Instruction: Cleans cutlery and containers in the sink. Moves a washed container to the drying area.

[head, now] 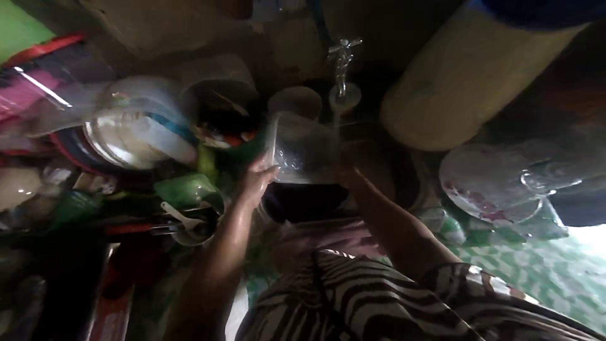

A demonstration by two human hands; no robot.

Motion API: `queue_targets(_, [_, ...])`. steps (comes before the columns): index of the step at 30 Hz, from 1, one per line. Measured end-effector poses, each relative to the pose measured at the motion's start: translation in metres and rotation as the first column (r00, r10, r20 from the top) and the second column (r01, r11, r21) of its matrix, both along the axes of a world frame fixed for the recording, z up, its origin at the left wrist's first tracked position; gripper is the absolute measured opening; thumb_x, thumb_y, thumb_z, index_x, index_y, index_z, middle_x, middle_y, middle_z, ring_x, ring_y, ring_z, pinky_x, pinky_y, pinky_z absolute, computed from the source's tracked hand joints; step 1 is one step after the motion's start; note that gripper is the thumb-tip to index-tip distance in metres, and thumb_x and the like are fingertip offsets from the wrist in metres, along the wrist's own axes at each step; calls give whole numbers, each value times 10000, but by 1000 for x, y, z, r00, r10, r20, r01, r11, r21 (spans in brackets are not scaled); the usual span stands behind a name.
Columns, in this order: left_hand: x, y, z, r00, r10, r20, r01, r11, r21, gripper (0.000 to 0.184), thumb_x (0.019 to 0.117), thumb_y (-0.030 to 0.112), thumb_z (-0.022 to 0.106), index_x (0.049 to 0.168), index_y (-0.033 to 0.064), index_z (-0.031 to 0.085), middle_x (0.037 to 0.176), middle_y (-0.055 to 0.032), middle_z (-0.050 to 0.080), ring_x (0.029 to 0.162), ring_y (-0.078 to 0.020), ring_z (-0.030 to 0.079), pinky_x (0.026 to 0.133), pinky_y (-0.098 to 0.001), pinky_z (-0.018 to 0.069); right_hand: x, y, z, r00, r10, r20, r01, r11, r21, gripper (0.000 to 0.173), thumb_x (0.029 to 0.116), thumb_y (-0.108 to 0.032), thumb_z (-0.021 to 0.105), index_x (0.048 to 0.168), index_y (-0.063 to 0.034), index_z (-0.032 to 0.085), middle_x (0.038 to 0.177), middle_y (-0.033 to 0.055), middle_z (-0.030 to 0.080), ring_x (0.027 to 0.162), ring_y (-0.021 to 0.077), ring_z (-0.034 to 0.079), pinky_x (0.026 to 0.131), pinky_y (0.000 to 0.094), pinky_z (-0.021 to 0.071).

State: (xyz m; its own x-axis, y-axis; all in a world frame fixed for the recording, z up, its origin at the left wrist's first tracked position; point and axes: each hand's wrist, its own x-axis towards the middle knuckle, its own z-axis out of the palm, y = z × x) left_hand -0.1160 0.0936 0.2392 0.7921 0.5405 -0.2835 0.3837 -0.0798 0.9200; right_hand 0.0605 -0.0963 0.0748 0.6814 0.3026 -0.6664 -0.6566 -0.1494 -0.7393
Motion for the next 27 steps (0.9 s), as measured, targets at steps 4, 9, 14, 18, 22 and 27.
queue_targets(4, [-16,0,31,994,-109,-32,113,943,314,572,964,152,712,1506,209,539,1632,-71,389,1441,-218,448,1108,-442,457,-12,30,0,989,142,-38,-139,988,59,469,1026,-190,614,1448,-29,485,1400,212,557,1209,338,598,959,510,548])
queue_targets(9, [-53,3,38,922,-333,200,152,784,602,481,953,63,692,1422,148,625,1663,-36,335,1415,-133,480,1078,-301,509,-2,41,35,990,139,0,-135,963,235,464,1035,-181,580,1472,-76,466,1376,177,566,1135,297,625,900,463,566])
queue_targets(14, [-88,16,-11,858,-370,357,-22,667,745,493,945,10,601,1437,12,568,1596,-169,423,1479,-240,415,1199,-401,394,-12,34,106,997,42,-66,-36,995,96,410,1086,-54,444,1494,-54,409,1391,174,547,1129,282,613,931,438,545])
queue_targets(18, [-101,8,-76,983,-145,112,40,767,640,683,955,-7,596,1588,17,343,1649,-183,328,1479,-306,409,1191,-478,381,-38,12,8,995,-23,99,4,983,182,488,1056,-68,525,1503,20,351,1395,275,508,1120,339,602,884,462,549])
queue_targets(22, [-102,-3,-49,971,-168,167,-33,603,797,618,875,-68,601,1484,-1,512,1574,-211,439,1416,-384,475,1133,-541,431,-41,12,43,975,-152,160,103,955,278,340,1085,-34,399,1415,47,423,1265,203,565,1077,216,600,905,376,541])
queue_targets(27, [-103,-3,-59,981,-171,90,35,614,789,600,918,-26,588,1508,36,495,1581,-218,429,1408,-371,493,1121,-527,452,-52,-10,23,975,-56,215,12,979,204,416,1107,-85,345,1503,40,339,1435,235,488,1252,256,547,1024,409,500])
